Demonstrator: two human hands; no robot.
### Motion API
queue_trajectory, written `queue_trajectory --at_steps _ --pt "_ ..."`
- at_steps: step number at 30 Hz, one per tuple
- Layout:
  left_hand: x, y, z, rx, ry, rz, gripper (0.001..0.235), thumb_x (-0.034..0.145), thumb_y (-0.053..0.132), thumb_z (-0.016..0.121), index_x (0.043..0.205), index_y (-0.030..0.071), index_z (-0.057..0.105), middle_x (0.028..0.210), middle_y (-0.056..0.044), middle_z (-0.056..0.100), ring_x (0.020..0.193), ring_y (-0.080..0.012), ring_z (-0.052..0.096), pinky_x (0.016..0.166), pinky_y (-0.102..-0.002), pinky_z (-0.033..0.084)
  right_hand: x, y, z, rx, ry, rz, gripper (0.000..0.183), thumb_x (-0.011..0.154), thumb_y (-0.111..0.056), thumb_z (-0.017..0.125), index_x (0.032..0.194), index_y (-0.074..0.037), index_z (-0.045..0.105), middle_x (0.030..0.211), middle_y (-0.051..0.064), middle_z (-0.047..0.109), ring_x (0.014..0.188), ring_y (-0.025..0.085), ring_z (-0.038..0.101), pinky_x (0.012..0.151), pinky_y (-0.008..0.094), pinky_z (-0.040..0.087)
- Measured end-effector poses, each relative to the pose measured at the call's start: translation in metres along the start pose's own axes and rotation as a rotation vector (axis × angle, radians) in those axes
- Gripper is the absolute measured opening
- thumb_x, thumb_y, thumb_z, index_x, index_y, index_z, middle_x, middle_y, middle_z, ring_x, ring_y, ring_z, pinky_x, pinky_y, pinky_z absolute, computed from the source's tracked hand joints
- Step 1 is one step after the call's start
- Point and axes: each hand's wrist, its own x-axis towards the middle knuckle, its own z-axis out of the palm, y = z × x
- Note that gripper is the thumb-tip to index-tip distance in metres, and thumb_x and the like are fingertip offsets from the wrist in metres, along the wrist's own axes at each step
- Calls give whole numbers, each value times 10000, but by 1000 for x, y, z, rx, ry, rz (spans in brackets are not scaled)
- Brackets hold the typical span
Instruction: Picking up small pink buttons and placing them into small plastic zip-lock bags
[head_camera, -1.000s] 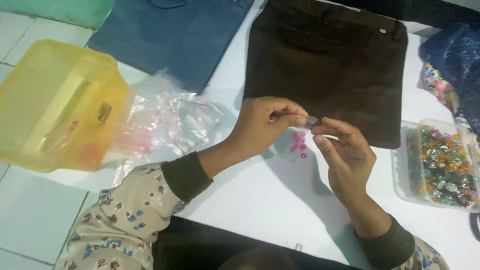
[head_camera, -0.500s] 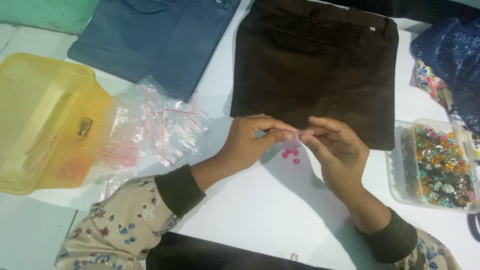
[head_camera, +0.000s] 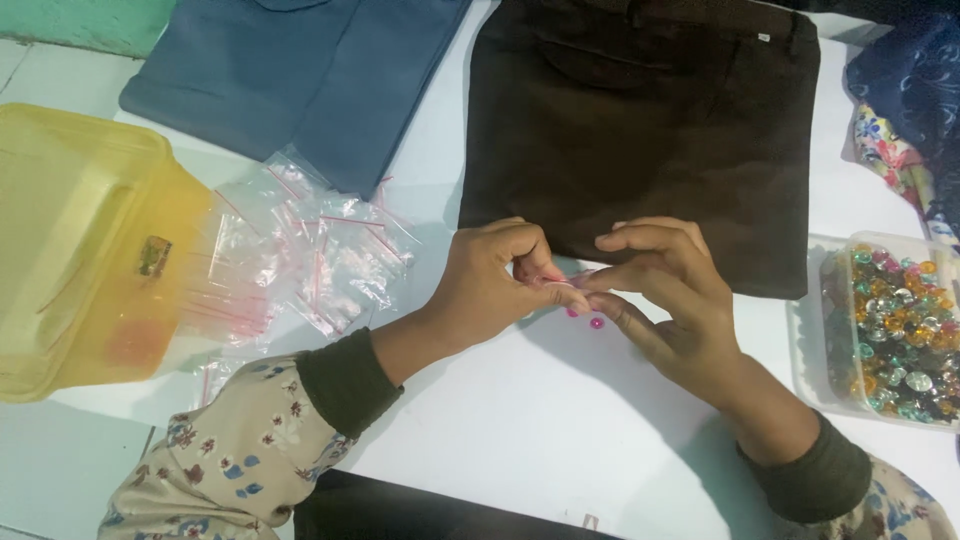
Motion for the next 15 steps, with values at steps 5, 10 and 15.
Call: queue_trajectory --at_steps 5,10,15 --pt "0 5 2 43 -59 32 456 650 330 952 664 126 544 581 38 456 552 -101 429 553 -241 388 4 -2 -16 8 -235 36 151 876 -168 776 1019 -119 771 1283 143 600 1283 399 546 928 452 545" --pt "-2 18 4 -20 -122 58 552 592 349 963 648 150 451 601 77 419 570 -74 329 553 -232 323 -1 -2 -15 112 -351 55 212 922 -283 698 1037 -111 745 1356 155 563 1328 355 522 971 428 508" --pt "7 30 -12 -229 -378 -322 500 823 487 742 1210 196 616 1199 30 680 1134 -128 658 963 -309 516 6 -7 -19 -58 -233 -42 140 961 -227 691 982 -94 730 1300 170 582 1276 410 537 948 440 535"
